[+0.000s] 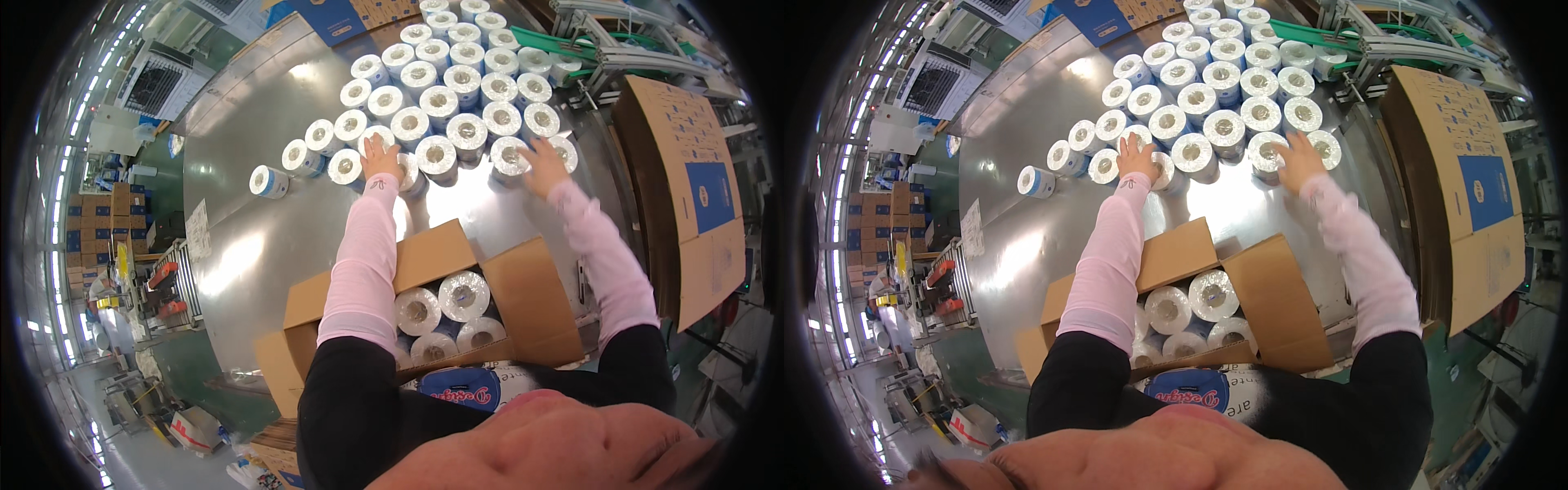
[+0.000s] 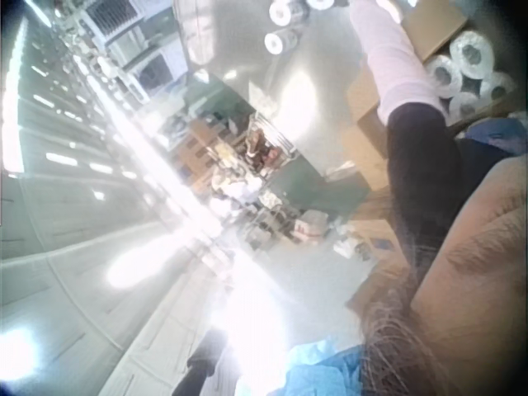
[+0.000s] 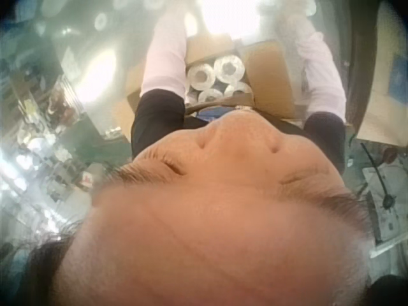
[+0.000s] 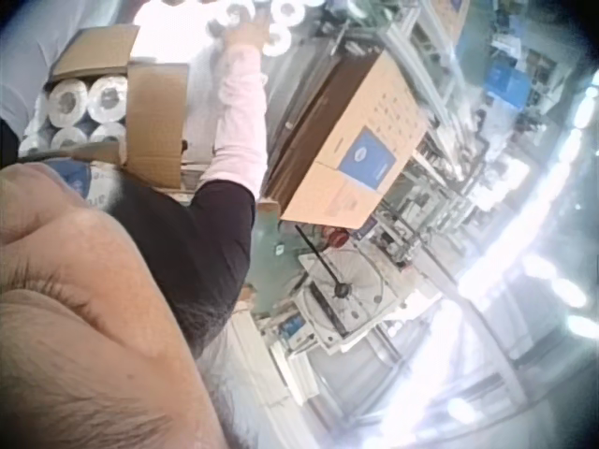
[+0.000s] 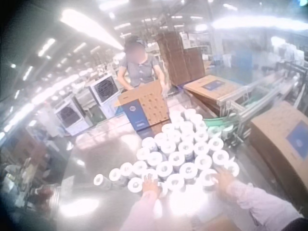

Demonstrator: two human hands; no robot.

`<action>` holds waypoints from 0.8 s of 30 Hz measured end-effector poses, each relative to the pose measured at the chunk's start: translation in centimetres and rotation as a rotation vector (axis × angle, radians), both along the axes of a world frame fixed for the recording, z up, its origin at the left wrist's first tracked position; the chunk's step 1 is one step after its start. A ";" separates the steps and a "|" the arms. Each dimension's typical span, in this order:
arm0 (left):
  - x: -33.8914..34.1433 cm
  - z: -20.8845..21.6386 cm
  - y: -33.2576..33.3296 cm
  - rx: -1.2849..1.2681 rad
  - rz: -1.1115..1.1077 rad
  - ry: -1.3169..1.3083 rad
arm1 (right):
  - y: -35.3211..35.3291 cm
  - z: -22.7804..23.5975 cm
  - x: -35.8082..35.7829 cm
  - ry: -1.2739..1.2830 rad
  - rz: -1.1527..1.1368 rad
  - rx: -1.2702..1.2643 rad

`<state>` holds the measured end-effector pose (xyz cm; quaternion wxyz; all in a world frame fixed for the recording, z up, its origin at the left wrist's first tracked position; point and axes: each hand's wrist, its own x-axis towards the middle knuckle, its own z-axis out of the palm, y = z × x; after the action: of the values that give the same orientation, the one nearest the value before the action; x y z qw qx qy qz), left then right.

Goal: The person picks up paper rolls from a metal table and places them into a cardboard box until it is full, then closes the box and moves it aside to start another one.

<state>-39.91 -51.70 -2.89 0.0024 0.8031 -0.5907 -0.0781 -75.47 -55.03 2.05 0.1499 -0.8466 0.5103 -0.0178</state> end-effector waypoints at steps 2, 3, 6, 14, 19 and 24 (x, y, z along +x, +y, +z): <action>0.5 -1.1 -2.0 0.116 0.017 0.073 | -5.0 0.0 2.1 0.198 0.112 0.056; 1.2 -1.7 -2.3 0.136 0.001 0.053 | -6.7 -0.3 3.7 0.320 0.192 0.067; 1.8 -2.3 -2.8 0.164 -0.099 -0.012 | -8.9 -4.8 5.5 0.396 0.199 0.016; -0.6 0.9 -0.7 0.424 -0.126 -0.139 | -0.1 -7.3 5.7 0.264 0.039 -0.016; -0.5 3.8 2.6 0.317 -0.093 0.052 | 12.5 -12.5 -0.4 0.149 0.040 0.038; 1.9 9.9 5.6 -0.103 0.215 0.865 | 12.3 -13.0 -5.3 -0.026 -0.108 0.190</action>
<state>-38.03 -46.09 6.99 0.2971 0.7524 -0.4516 -0.3764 -80.78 -42.68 -10.94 0.2350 -0.7997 0.5524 0.0115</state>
